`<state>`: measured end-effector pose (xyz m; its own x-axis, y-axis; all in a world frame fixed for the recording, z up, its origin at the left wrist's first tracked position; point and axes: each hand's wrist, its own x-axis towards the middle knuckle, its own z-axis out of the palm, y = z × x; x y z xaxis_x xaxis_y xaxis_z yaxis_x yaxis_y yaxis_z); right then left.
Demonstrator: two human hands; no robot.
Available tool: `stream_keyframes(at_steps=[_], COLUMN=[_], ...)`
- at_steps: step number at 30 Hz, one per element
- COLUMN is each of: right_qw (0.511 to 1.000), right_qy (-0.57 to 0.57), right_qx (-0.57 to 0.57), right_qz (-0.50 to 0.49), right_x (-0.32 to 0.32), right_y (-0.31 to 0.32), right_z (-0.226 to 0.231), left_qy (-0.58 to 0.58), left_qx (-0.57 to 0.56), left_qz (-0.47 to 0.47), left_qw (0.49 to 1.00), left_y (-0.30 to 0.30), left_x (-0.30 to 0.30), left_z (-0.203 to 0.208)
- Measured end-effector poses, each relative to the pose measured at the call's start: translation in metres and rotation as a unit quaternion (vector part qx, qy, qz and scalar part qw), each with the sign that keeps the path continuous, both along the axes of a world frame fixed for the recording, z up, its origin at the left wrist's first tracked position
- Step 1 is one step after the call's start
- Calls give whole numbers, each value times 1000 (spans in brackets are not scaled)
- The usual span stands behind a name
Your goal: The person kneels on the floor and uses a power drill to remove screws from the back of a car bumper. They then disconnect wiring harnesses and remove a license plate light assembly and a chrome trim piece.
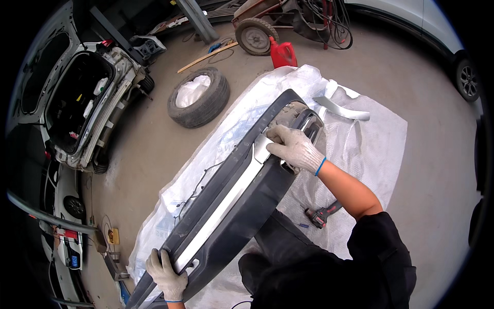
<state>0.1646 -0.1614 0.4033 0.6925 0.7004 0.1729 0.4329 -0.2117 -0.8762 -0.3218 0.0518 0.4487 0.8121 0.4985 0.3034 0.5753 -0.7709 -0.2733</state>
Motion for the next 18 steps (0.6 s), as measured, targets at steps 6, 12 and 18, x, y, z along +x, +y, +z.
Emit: stream_keyframes(at_steps=[6, 12, 18], right_qw=[996, 990, 987], right_qy=[50, -43, -36], right_qx=[60, 118, 141], right_qz=[-33, -70, -65], right_x=[-35, -81, -86], right_y=[-26, -38, -36], right_z=[7, -23, -33], left_qy=[3, -3, -1], left_qx=[41, 53, 59], left_qz=[-38, -47, -24], left_qw=[998, 997, 998], left_y=[-16, -51, -60], left_x=[-38, -74, -89], left_z=[1, 16, -2])
